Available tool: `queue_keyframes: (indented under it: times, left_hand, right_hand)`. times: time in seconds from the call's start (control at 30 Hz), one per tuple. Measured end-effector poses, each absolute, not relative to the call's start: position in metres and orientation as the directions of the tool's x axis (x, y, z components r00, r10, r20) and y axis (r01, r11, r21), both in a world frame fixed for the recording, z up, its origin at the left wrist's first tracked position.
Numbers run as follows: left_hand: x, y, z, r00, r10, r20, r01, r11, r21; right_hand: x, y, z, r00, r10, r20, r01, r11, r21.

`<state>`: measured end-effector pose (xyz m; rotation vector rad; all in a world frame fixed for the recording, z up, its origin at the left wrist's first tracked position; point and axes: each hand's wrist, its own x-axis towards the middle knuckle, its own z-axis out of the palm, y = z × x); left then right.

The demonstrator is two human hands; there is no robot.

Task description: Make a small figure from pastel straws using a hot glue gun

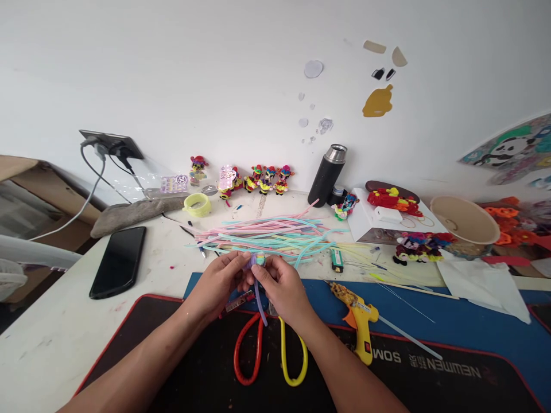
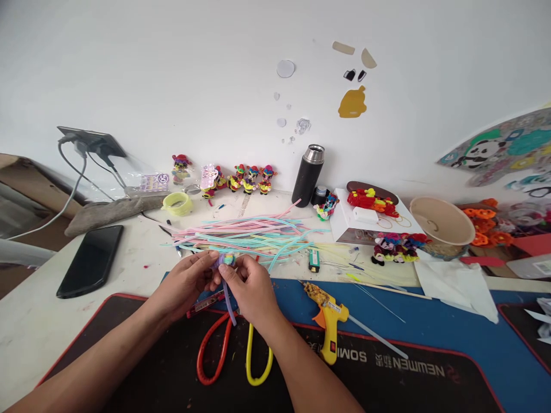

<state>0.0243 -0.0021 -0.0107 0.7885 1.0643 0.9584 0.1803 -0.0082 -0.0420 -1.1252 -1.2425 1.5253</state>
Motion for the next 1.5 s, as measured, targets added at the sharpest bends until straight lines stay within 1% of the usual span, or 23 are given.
queue_keyframes:
  times: [0.1,0.23,0.43,0.63,0.77,0.87,0.97,1.07,1.2,1.27,1.4,1.5]
  left_hand:
    - [0.023,-0.002,-0.013,0.187,0.929,-0.319,-0.176,0.352,0.919]
    - [0.019,-0.001,-0.015,0.187,0.953,-0.237,0.009,0.240,0.971]
    - [0.019,-0.002,-0.009,0.155,0.970,-0.190,0.183,0.160,0.970]
    - [0.020,-0.004,-0.009,0.128,0.982,-0.142,0.348,0.090,0.933]
    - [0.021,-0.005,-0.009,0.148,0.985,-0.092,0.375,0.030,0.927]
    - [0.019,-0.004,-0.007,0.152,0.987,-0.058,0.323,0.006,0.946]
    - [0.015,-0.003,-0.007,0.131,0.991,-0.036,0.295,-0.004,0.956]
    - [0.012,-0.002,-0.007,0.151,0.989,0.005,0.365,-0.060,0.929]
    - [0.010,-0.003,-0.007,0.159,0.986,0.044,0.446,-0.112,0.888]
    - [0.010,-0.003,-0.007,0.155,0.987,0.046,0.454,-0.113,0.884]
    - [0.011,-0.002,-0.008,0.163,0.987,0.010,0.388,-0.073,0.919]
    - [0.011,-0.002,-0.008,0.168,0.986,-0.012,0.373,-0.053,0.926]
  right_hand:
    - [0.182,-0.008,-0.045,-0.185,0.977,-0.109,0.013,-0.109,-0.994]
    - [0.183,-0.008,-0.046,-0.172,0.979,-0.107,0.055,-0.099,-0.994]
    - [0.182,-0.008,-0.043,-0.209,0.971,-0.115,-0.041,-0.126,-0.991]
    - [0.183,-0.005,-0.042,-0.231,0.964,-0.133,-0.132,-0.166,-0.977]
    - [0.183,-0.004,-0.042,-0.239,0.962,-0.134,-0.156,-0.174,-0.972]
    - [0.182,-0.004,-0.040,-0.239,0.963,-0.125,-0.163,-0.167,-0.972]
    - [0.182,-0.004,-0.038,-0.236,0.961,-0.144,-0.231,-0.200,-0.952]
    - [0.182,-0.003,-0.035,-0.228,0.960,-0.163,-0.285,-0.225,-0.932]
    - [0.181,-0.003,-0.032,-0.227,0.960,-0.162,-0.305,-0.228,-0.925]
    - [0.181,-0.003,-0.032,-0.226,0.960,-0.163,-0.304,-0.228,-0.925]
    - [0.181,-0.004,-0.032,-0.228,0.959,-0.168,-0.292,-0.232,-0.928]
    - [0.181,-0.004,-0.033,-0.235,0.955,-0.180,-0.281,-0.244,-0.928]
